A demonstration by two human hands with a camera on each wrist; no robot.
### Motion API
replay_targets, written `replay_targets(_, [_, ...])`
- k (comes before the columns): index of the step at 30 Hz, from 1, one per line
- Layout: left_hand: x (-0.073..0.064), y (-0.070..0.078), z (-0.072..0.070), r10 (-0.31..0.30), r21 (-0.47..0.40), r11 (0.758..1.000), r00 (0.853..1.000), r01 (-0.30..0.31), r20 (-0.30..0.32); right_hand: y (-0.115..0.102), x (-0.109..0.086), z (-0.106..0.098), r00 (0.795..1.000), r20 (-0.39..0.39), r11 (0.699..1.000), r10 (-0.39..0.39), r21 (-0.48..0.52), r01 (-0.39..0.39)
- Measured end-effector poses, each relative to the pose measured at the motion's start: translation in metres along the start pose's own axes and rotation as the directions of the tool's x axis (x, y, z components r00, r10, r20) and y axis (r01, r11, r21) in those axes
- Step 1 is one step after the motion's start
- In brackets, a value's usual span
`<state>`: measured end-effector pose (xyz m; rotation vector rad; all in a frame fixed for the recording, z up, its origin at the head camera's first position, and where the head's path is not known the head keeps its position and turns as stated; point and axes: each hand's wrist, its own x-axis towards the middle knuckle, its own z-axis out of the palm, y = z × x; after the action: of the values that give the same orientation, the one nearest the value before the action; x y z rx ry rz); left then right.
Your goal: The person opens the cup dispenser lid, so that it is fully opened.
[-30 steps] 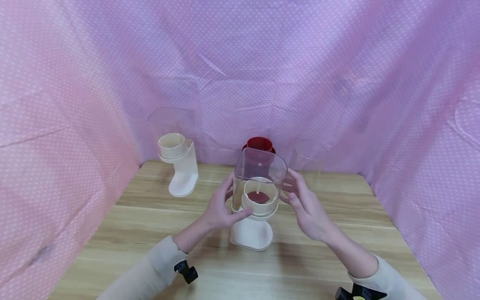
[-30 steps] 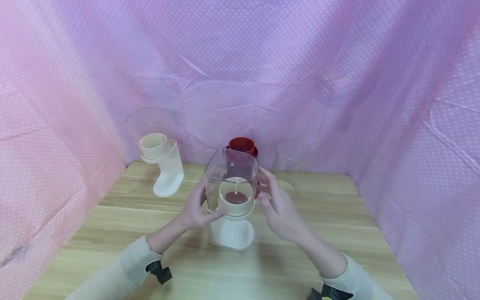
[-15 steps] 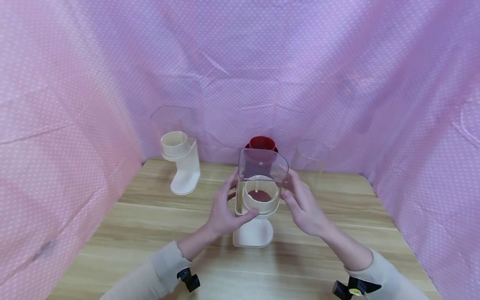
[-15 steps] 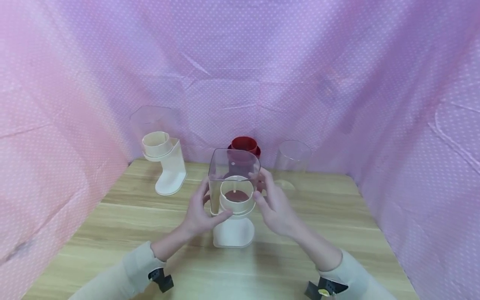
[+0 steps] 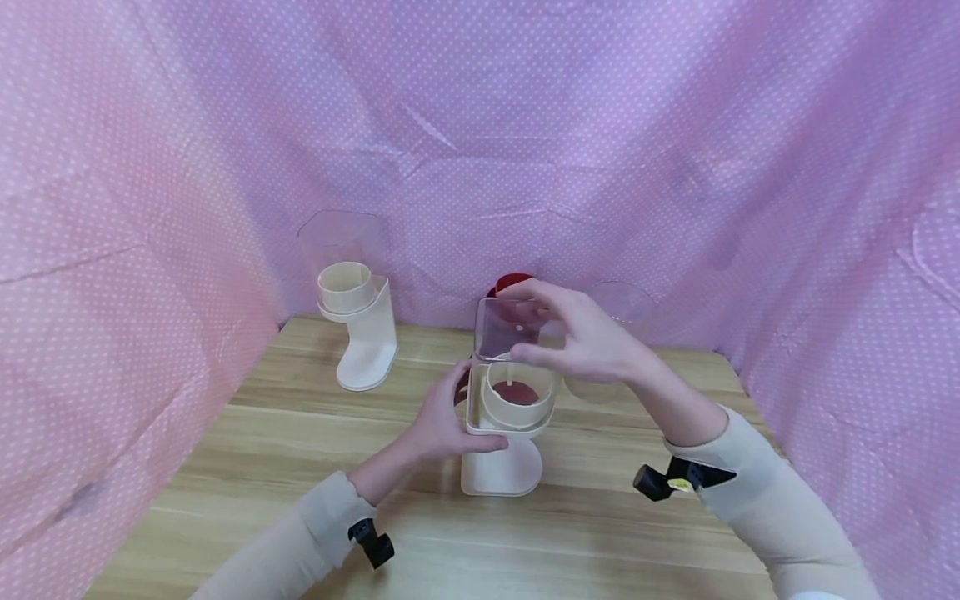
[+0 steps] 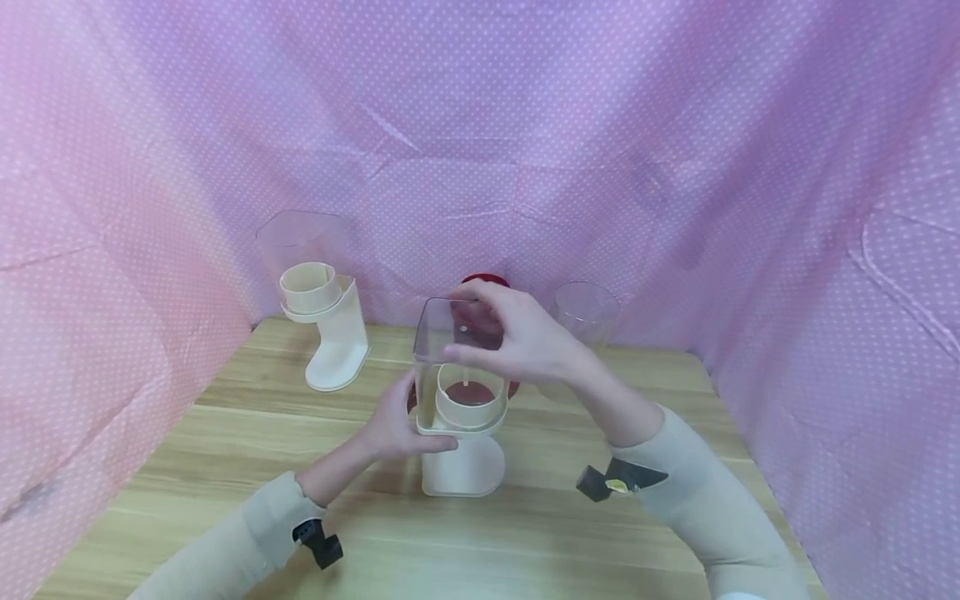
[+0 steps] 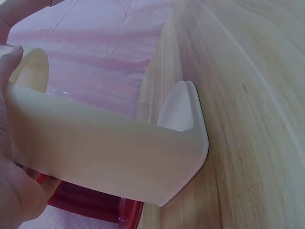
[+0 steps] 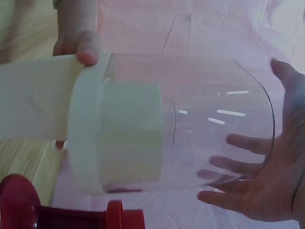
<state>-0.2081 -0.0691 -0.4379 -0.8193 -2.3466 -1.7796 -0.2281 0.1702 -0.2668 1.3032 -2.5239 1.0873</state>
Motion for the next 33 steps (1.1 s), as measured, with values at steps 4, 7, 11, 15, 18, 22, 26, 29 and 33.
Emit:
replay_targets(4, [0.000,-0.002,-0.002,0.001,-0.002,1.000,1.000,-0.001,0.020,-0.008,0.006,0.004,0.998,0.060,1.000,0.022,-0.021,-0.021])
replay_targets(7, [0.000,-0.003,-0.003,0.010,-0.004,1.000,1.000,-0.010,0.022,-0.013,0.004,0.007,0.999,0.030,0.999,0.015,-0.030,-0.015])
replay_targets(11, [-0.001,-0.002,-0.004,0.016,0.002,1.000,0.999,-0.016,0.033,-0.019,-0.002,0.008,1.000,-0.001,0.998,-0.006,-0.065,0.006])
replay_targets(15, [0.000,-0.003,-0.002,0.023,0.014,1.000,0.999,-0.023,0.041,-0.024,-0.004,0.006,1.000,0.009,0.995,-0.011,-0.102,0.012])
replay_targets(18, [0.000,-0.004,-0.002,0.028,0.013,1.000,0.999,-0.029,0.027,-0.028,-0.001,0.005,0.999,0.033,0.989,0.003,-0.149,0.002])
replay_targets(22, [-0.001,-0.008,-0.001,0.056,0.018,0.998,0.998,-0.057,0.018,-0.033,0.006,0.007,0.998,0.058,0.974,-0.002,-0.228,0.015])
replay_targets(26, [-0.001,-0.012,0.001,0.086,-0.015,0.996,0.996,-0.086,0.006,-0.032,0.016,0.008,0.997,0.056,0.971,-0.046,-0.230,0.058])
replay_targets(29, [-0.001,-0.016,0.002,0.086,-0.057,0.995,0.996,-0.085,0.009,-0.028,0.022,0.005,0.997,0.050,0.976,-0.062,-0.204,0.071])
replay_targets(33, [-0.001,-0.017,0.005,0.061,-0.101,0.993,0.998,-0.058,0.020,-0.020,0.025,-0.001,0.996,0.069,0.979,-0.053,-0.192,0.065])
